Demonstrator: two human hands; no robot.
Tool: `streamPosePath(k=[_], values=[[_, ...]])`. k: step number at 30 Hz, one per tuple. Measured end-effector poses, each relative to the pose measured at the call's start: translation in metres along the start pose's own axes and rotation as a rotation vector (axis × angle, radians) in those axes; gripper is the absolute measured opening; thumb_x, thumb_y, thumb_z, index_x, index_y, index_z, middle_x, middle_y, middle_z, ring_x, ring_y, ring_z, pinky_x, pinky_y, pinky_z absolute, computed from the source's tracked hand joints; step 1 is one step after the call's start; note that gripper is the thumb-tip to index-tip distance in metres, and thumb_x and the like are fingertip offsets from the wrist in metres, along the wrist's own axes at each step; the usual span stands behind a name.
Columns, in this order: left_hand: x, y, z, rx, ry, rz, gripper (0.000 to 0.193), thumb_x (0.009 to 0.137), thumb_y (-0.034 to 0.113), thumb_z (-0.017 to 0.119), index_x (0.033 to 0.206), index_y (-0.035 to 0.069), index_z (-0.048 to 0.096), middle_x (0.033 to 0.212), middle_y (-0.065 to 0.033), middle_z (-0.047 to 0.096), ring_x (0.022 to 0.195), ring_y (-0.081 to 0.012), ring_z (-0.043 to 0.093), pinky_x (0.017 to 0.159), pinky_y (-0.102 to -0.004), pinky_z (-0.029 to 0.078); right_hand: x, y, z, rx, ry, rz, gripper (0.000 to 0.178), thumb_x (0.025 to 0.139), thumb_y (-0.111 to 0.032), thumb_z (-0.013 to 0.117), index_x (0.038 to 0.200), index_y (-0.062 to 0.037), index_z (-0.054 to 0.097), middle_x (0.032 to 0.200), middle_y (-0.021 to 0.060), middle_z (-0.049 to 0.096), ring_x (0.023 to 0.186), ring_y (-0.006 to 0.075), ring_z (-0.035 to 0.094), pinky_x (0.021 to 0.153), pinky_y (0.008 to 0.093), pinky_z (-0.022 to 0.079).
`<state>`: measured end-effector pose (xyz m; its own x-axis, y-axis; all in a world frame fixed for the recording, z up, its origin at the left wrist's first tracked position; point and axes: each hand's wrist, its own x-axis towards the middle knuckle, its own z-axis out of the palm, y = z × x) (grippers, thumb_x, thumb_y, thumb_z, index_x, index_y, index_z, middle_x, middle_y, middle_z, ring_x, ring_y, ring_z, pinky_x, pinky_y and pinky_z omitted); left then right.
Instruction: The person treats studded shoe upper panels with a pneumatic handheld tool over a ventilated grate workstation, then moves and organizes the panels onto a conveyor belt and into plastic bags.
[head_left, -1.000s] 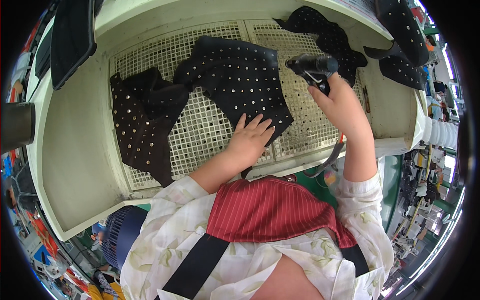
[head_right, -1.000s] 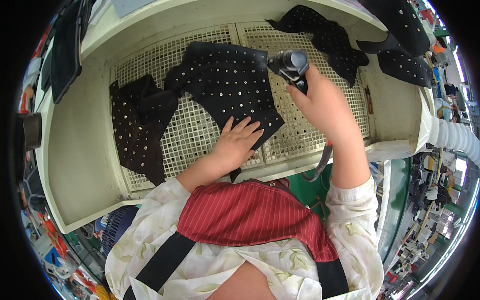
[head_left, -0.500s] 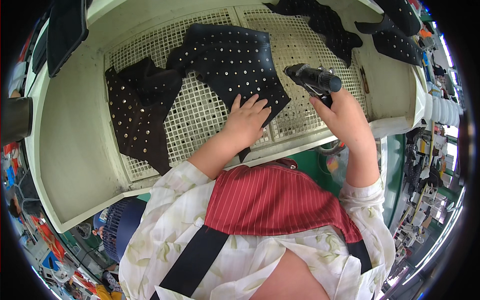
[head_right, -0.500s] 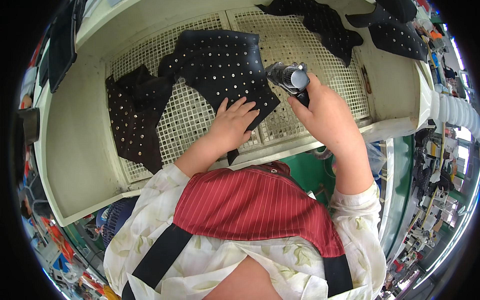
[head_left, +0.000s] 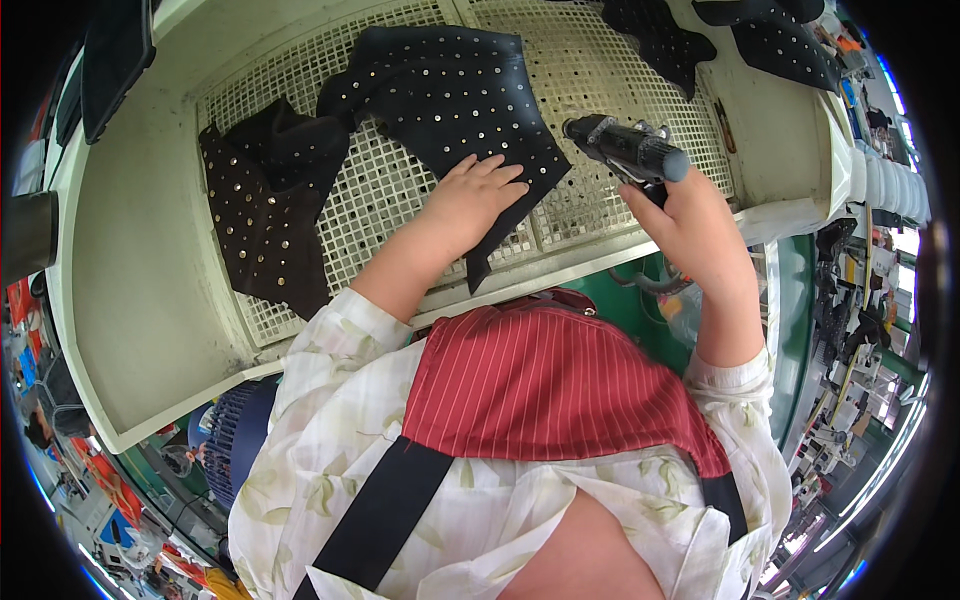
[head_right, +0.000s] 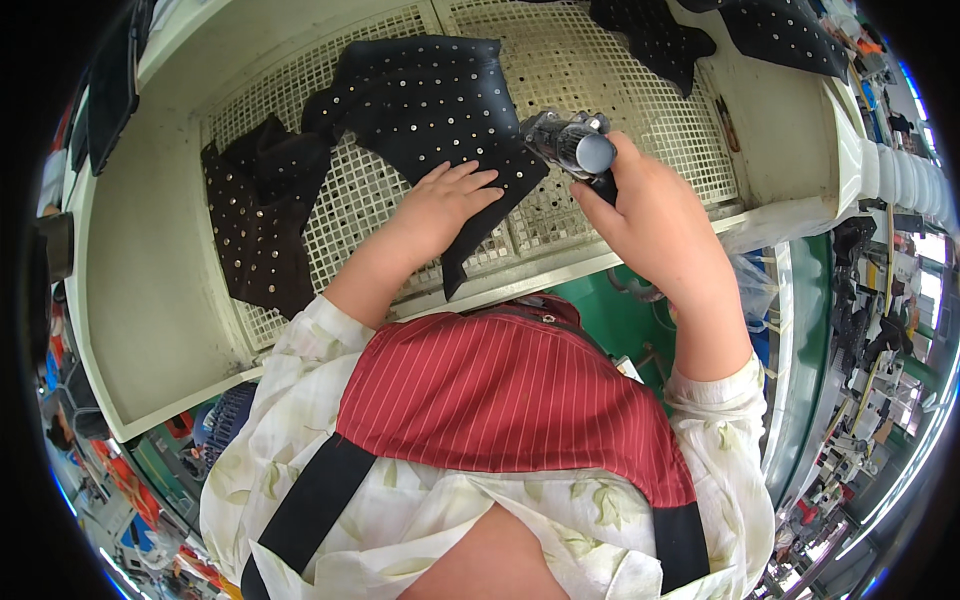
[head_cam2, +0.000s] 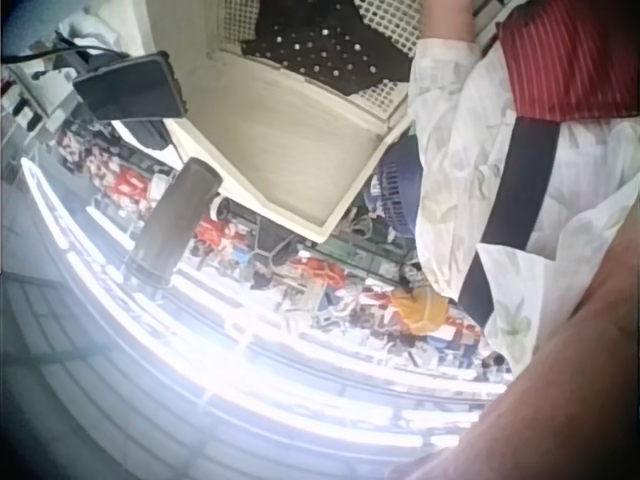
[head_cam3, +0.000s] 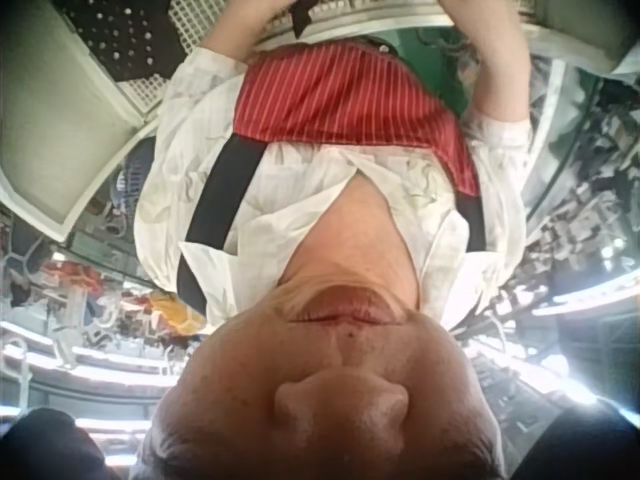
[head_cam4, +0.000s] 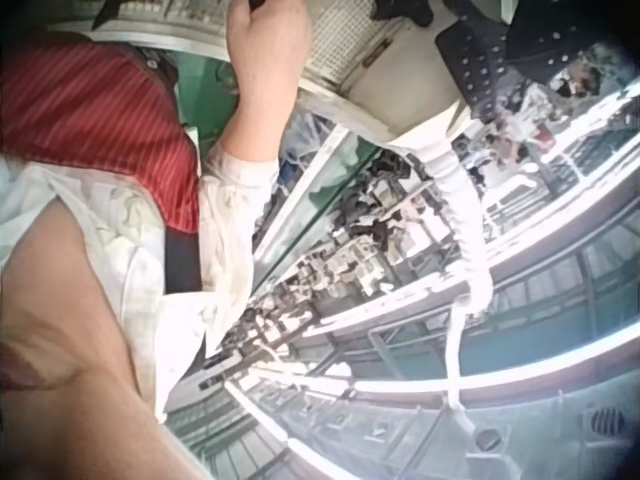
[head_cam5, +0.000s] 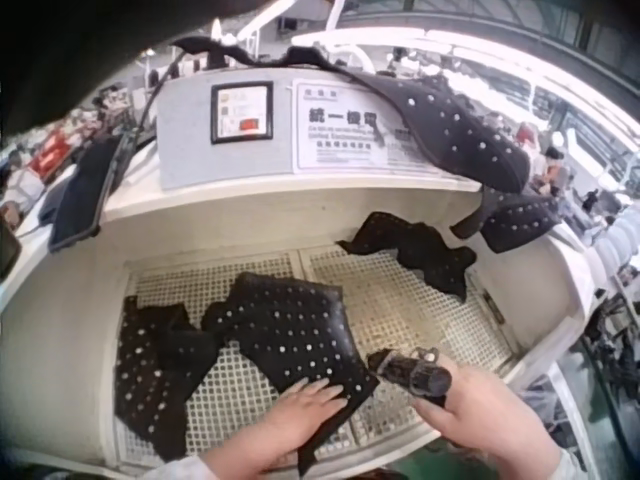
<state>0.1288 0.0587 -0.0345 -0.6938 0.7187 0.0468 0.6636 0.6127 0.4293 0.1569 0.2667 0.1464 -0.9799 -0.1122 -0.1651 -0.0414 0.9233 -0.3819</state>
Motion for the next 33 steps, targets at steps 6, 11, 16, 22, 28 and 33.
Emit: streamPosePath(k=[6,11,16,22,28,33], values=[[0.001,-0.009,-0.001,-0.152,0.057,0.010,0.035,0.079,-0.001,0.046,0.110,0.010,0.059,0.129,-0.0068,0.049,0.123,-0.0273,0.042,0.103,-0.0371,0.034,-0.017,0.012,0.003,-0.040,-0.047,-0.007,0.034,0.078,-0.021,0.062,0.100,0.0015,0.049,0.074,0.0210,0.057,0.071,0.0393,0.055,0.061,0.0442,0.043],[-0.001,-0.008,-0.001,-0.168,0.086,-0.003,0.036,0.077,-0.004,0.047,0.108,0.008,0.060,0.128,-0.0088,0.050,0.122,-0.0285,0.043,0.102,-0.0371,0.035,-0.031,0.016,0.001,-0.043,-0.059,0.014,0.037,0.078,-0.022,0.062,0.102,0.0032,0.049,0.076,0.0211,0.058,0.073,0.0394,0.056,0.063,0.0438,0.043],[-0.006,-0.010,0.005,-0.104,0.166,-0.007,0.026,0.083,0.007,0.048,0.105,0.009,0.060,0.126,-0.0105,0.050,0.122,-0.0274,0.042,0.104,-0.0388,0.031,-0.046,0.025,0.007,0.006,-0.097,0.116,0.038,0.078,-0.021,0.063,0.105,0.0030,0.049,0.078,0.0209,0.059,0.075,0.0392,0.056,0.063,0.0425,0.044],[-0.022,-0.006,-0.006,-0.075,0.316,-0.187,0.038,0.073,0.008,0.064,0.110,0.010,0.058,0.126,-0.0105,0.049,0.120,-0.0298,0.043,0.103,-0.0446,0.031,-0.049,0.041,0.013,0.295,-0.049,0.071,0.032,0.077,-0.013,0.064,0.105,0.0003,0.055,0.074,0.0133,0.058,0.066,0.0239,0.055,0.062,0.0336,0.044],[-0.043,-0.020,-0.004,-0.023,0.333,-0.241,0.041,0.076,0.014,0.065,0.116,0.011,0.054,0.128,-0.0095,0.048,0.120,-0.0307,0.042,0.102,-0.0410,0.033,-0.041,0.031,0.010,0.450,-0.221,-0.001,0.028,0.080,-0.008,0.063,0.106,0.0011,0.056,0.081,0.0082,0.060,0.071,0.0153,0.050,0.068,0.0288,0.044],[-0.061,-0.014,-0.013,-0.024,0.418,-0.375,0.040,0.077,0.014,0.064,0.116,0.013,0.055,0.127,-0.0090,0.048,0.117,-0.0311,0.045,0.098,-0.0402,0.037,-0.027,0.020,0.020,0.377,-0.364,-0.237,0.026,0.080,-0.012,0.062,0.102,0.0004,0.057,0.078,0.0109,0.060,0.068,0.0199,0.053,0.065,0.0316,0.044]])
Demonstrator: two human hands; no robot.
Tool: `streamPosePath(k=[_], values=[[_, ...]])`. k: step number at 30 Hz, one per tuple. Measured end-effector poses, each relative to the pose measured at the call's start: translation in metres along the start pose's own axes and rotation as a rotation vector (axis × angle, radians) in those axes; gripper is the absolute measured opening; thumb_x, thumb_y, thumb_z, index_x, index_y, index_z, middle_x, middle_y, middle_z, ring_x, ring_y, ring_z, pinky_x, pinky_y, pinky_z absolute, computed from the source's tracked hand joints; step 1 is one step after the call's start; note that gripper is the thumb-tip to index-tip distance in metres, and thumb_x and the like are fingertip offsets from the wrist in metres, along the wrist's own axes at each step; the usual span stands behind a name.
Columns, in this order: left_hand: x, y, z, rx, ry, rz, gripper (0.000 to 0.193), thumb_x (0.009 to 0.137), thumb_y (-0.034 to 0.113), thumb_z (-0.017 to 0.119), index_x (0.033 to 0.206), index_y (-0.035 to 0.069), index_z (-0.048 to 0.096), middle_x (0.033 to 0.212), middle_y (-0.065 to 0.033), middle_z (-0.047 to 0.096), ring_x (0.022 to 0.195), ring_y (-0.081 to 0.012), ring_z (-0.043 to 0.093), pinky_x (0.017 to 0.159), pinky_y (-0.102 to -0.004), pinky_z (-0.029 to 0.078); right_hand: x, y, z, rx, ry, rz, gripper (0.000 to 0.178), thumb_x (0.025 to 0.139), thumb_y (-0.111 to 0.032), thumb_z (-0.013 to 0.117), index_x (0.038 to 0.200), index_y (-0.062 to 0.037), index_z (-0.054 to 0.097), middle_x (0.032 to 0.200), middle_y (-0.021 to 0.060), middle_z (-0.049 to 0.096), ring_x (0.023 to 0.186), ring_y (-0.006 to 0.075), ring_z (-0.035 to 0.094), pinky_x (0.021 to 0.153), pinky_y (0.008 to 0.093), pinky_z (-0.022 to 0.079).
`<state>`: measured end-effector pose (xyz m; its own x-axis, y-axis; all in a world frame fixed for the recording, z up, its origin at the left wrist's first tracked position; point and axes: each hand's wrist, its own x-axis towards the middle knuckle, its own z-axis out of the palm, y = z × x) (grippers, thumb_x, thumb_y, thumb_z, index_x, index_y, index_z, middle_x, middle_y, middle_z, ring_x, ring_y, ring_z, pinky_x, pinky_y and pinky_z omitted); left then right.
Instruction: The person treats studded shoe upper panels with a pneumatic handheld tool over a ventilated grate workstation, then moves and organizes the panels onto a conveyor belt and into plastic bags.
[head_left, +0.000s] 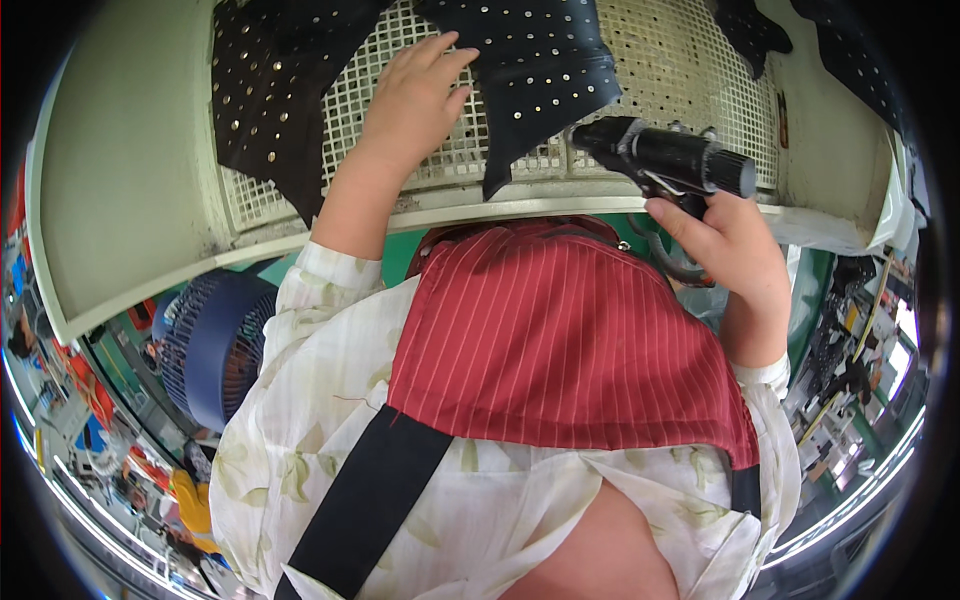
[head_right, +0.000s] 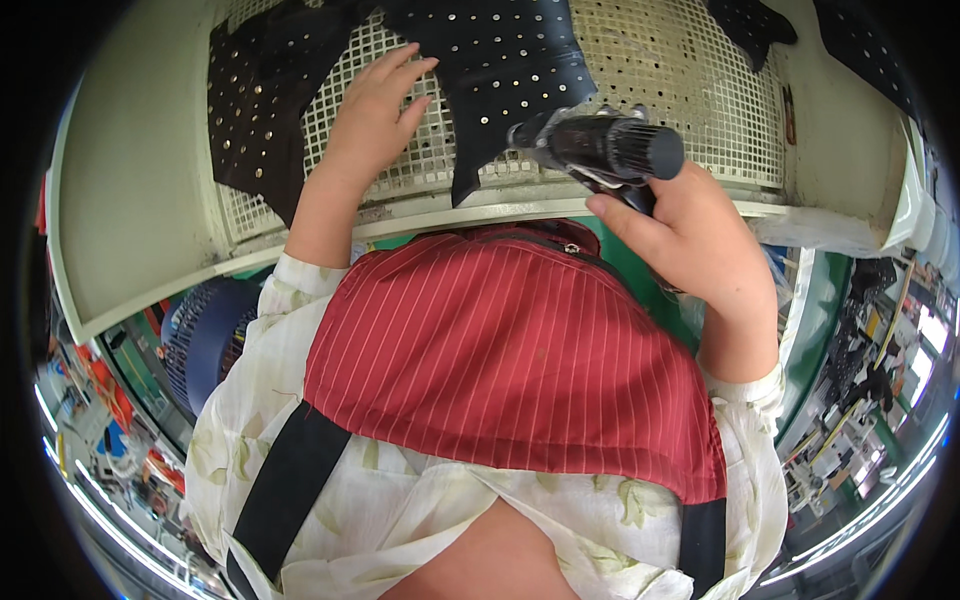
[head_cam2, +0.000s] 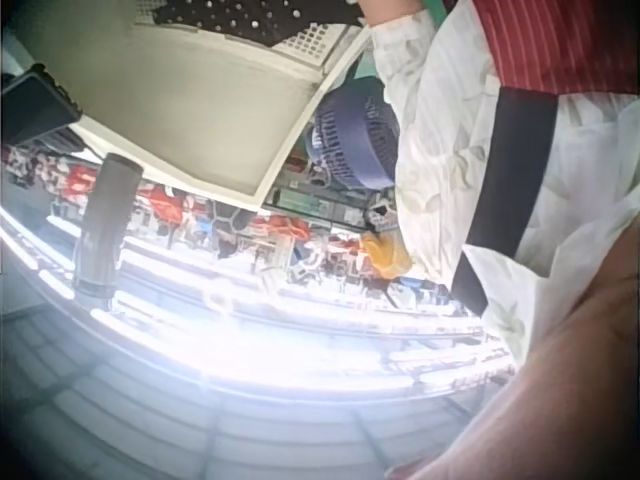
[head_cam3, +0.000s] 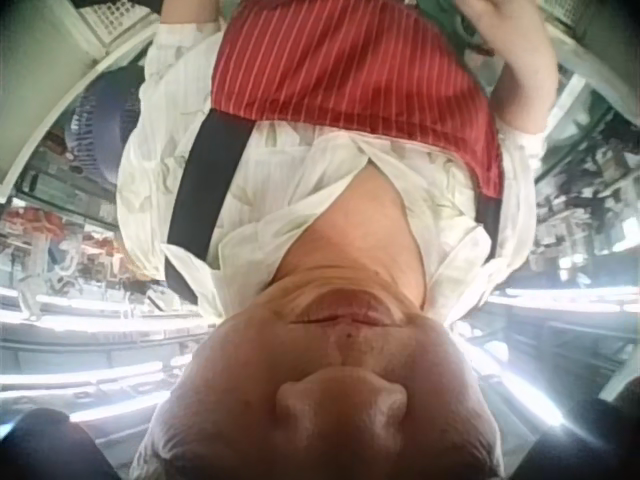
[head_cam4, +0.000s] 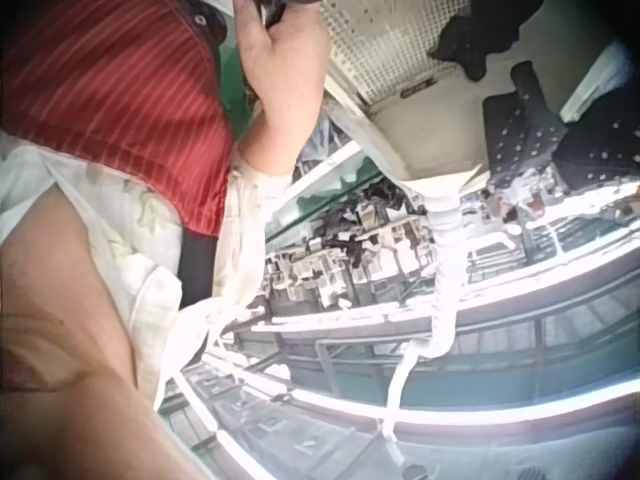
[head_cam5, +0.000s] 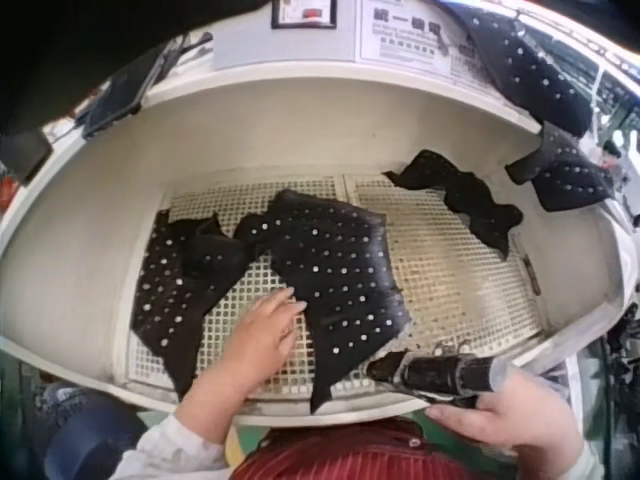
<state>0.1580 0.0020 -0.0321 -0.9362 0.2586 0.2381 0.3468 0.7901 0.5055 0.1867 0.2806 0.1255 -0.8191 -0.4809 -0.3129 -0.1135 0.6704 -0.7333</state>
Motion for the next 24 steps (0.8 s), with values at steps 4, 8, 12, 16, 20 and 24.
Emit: streamPosePath(k=[4,8,12,16,20,24], values=[[-0.024,0.002,-0.017,0.076,0.076,-0.155,0.036,0.080,0.016,0.061,0.116,0.013,0.056,0.127,-0.0106,0.049,0.114,-0.0307,0.047,0.096,-0.0388,0.038,0.009,0.009,0.008,-0.062,-0.149,-0.177,0.026,0.076,-0.017,0.063,0.096,-0.0008,0.057,0.077,0.0183,0.058,0.069,0.0351,0.055,0.063,0.0374,0.045],[-0.055,0.007,-0.023,0.078,0.110,-0.270,0.035,0.080,0.016,0.060,0.115,0.013,0.057,0.127,-0.0114,0.048,0.115,-0.0308,0.046,0.096,-0.0387,0.038,0.016,0.005,0.005,-0.185,-0.196,-0.114,0.026,0.078,-0.020,0.063,0.093,-0.0002,0.056,0.076,0.0188,0.058,0.070,0.0355,0.056,0.063,0.0388,0.045],[-0.081,0.019,-0.019,0.091,0.135,-0.383,0.035,0.079,0.014,0.061,0.114,0.011,0.057,0.127,-0.0118,0.049,0.115,-0.0305,0.047,0.096,-0.0384,0.038,0.012,0.017,-0.016,-0.215,-0.136,-0.014,0.031,0.077,-0.023,0.066,0.089,0.0029,0.054,0.070,0.0177,0.056,0.063,0.0315,0.054,0.058,0.0382,0.043],[-0.088,0.024,-0.005,0.138,0.124,-0.437,0.033,0.078,0.014,0.060,0.111,0.010,0.059,0.125,-0.0114,0.050,0.114,-0.0309,0.047,0.096,-0.0397,0.037,0.006,0.067,-0.033,-0.164,-0.006,-0.010,0.033,0.078,-0.024,0.068,0.082,0.0050,0.053,0.061,0.0103,0.048,0.053,0.0167,0.040,0.048,0.0322,0.034],[-0.083,0.026,-0.001,0.192,0.139,-0.430,0.033,0.078,0.013,0.061,0.111,0.011,0.059,0.124,-0.0105,0.051,0.113,-0.0302,0.047,0.096,-0.0393,0.037,0.002,0.066,-0.050,-0.037,0.029,-0.008,0.023,0.081,-0.014,0.065,0.093,0.0033,0.055,0.067,0.0034,0.053,0.059,0.0098,0.041,0.052,0.0263,0.037],[-0.081,0.026,0.000,0.207,0.145,-0.464,0.033,0.077,0.012,0.060,0.109,0.009,0.060,0.123,-0.0106,0.051,0.113,-0.0297,0.048,0.096,-0.0389,0.037,-0.004,0.082,-0.060,0.018,0.122,-0.098,0.025,0.082,-0.012,0.063,0.101,0.0025,0.055,0.071,0.0001,0.054,0.061,0.0080,0.044,0.054,0.0229,0.038]])
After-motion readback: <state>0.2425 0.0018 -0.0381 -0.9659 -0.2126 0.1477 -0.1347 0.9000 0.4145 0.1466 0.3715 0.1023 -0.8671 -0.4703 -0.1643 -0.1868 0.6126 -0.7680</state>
